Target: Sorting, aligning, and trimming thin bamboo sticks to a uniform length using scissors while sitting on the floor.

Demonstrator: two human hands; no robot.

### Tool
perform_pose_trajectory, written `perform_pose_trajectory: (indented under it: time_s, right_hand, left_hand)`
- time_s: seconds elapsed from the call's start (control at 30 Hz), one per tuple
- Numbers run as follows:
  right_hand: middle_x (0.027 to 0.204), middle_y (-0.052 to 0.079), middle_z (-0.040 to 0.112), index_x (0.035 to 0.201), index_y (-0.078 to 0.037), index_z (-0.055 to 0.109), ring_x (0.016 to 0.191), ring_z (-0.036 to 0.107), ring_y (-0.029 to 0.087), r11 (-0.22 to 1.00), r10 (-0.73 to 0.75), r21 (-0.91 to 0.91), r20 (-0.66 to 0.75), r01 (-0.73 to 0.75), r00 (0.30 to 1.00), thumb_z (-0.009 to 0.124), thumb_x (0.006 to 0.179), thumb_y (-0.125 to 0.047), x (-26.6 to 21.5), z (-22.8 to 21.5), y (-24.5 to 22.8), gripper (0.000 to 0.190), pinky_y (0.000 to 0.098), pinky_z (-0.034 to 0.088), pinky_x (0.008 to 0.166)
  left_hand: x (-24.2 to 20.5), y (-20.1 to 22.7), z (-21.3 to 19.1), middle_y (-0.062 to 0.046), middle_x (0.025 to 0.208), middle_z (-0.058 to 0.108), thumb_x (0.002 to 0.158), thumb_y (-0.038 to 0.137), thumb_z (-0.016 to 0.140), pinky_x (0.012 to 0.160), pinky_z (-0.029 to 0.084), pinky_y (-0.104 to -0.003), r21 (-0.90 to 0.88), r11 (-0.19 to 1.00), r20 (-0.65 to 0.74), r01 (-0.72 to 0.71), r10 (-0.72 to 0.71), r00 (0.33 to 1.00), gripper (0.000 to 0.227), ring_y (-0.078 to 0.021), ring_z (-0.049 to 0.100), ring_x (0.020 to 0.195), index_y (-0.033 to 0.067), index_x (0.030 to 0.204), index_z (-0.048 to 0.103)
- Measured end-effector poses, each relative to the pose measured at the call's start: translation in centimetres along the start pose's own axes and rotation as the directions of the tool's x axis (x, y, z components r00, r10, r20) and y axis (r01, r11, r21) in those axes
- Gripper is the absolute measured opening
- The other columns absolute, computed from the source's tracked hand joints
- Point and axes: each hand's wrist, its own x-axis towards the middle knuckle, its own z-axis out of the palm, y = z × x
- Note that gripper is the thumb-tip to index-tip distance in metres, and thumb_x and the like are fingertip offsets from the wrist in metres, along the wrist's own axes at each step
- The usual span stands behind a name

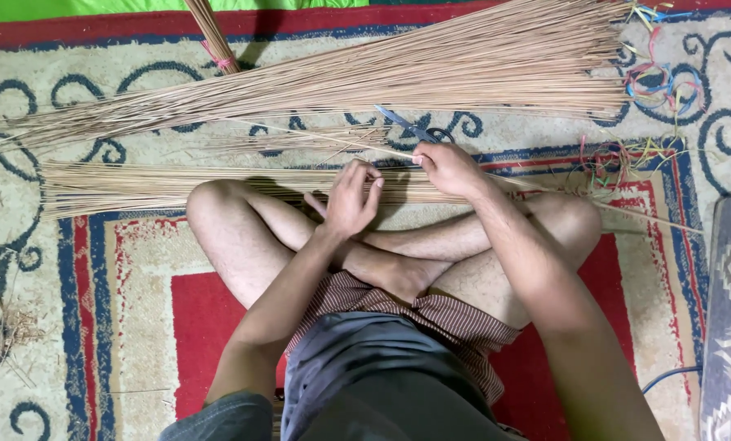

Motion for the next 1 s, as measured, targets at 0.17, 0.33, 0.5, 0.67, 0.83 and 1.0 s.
perform_pose_trajectory:
  time_s: [0.17, 0.33, 0.5, 0.67, 0.83, 1.0]
  right_hand:
    - [0.087, 0.021, 0.072, 0.104, -0.014, 0.071, 0.094, 0.069, 0.042, 0.991, 0.065, 0.11, 0.074, -0.073, 0.995, 0.057, 0.099, -0.019, 0.7, -0.6, -0.7, 0.015, 0.0535, 0.053, 0.082]
    - [0.067, 0.006, 0.066, 0.097, -0.008, 0.069, 0.066, 0.058, 0.02, 0.951, 0.055, 0.284, 0.241, -0.125, 0.969, 0.055, 0.098, -0.015, 2.5, -0.2, 2.1, 0.016, 0.038, 0.05, 0.067]
    - [0.062, 0.003, 0.059, 0.094, -0.007, 0.068, 0.051, 0.051, 0.011, 0.867, 0.083, 0.432, 0.366, -0.248, 0.927, 0.056, 0.094, -0.012, 3.6, 1.8, 4.8, 0.013, 0.0254, 0.045, 0.049]
    - [0.059, 0.007, 0.059, 0.095, -0.005, 0.069, 0.043, 0.049, 0.011, 0.787, 0.135, 0.506, 0.417, -0.353, 0.899, 0.058, 0.094, -0.01, 4.0, 4.7, 6.6, 0.013, 0.0225, 0.045, 0.038]
    - [0.072, 0.015, 0.071, 0.106, 0.002, 0.072, 0.055, 0.065, 0.015, 0.811, 0.136, 0.445, 0.487, -0.379, 0.863, 0.06, 0.092, -0.007, 4.9, 5.4, 7.3, 0.02, 0.0253, 0.056, 0.05]
    - [0.104, 0.009, 0.077, 0.109, -0.026, 0.079, 0.103, 0.072, 0.033, 0.894, 0.416, -0.168, -0.035, -0.415, 0.909, 0.067, 0.088, -0.043, 7.5, 5.7, 11.9, 0.03, 0.0472, 0.06, 0.087]
  left_hand:
    - [2.2, -0.5, 0.5, -0.021, 0.139, 0.058, 0.11, 0.018, 0.05, 0.099, 0.053, -0.048, -0.761, 0.515, 0.111, 0.396, -0.497, 0.861, 0.034, -0.0355, 0.063, 0.12, 0.0015, 0.139, 0.047]
    - [4.4, -2.0, -0.4, -0.022, 0.147, 0.057, 0.116, 0.012, 0.034, 0.108, 0.05, -0.042, -0.963, 0.157, 0.085, 0.22, -0.596, 0.799, 0.041, -0.0306, 0.061, 0.132, 0.003, 0.155, 0.031]
    - [4.1, -4.2, 0.5, -0.026, 0.135, 0.065, 0.114, 0.006, 0.029, 0.108, 0.054, -0.044, -0.972, 0.167, 0.022, 0.168, -0.641, 0.768, 0.035, -0.0355, 0.064, 0.127, 0.0009, 0.147, 0.04]
    - [3.0, -6.1, 1.9, -0.027, 0.128, 0.068, 0.114, 0.005, 0.029, 0.105, 0.057, -0.049, -0.973, 0.154, 0.019, 0.169, -0.681, 0.732, 0.035, -0.0379, 0.068, 0.121, 0.0014, 0.146, 0.041]
    - [1.3, -9.0, 4.1, -0.026, 0.117, 0.072, 0.112, 0.005, 0.031, 0.099, 0.061, -0.052, -0.965, 0.164, 0.032, 0.206, -0.704, 0.71, 0.029, -0.039, 0.073, 0.111, 0.0016, 0.136, 0.046]
    - [1.1, -8.8, 4.4, -0.025, 0.11, 0.072, 0.112, 0.007, 0.03, 0.099, 0.06, -0.053, -0.95, 0.206, 0.007, 0.234, -0.735, 0.678, 0.023, -0.0382, 0.074, 0.107, 0.001, 0.129, 0.045]
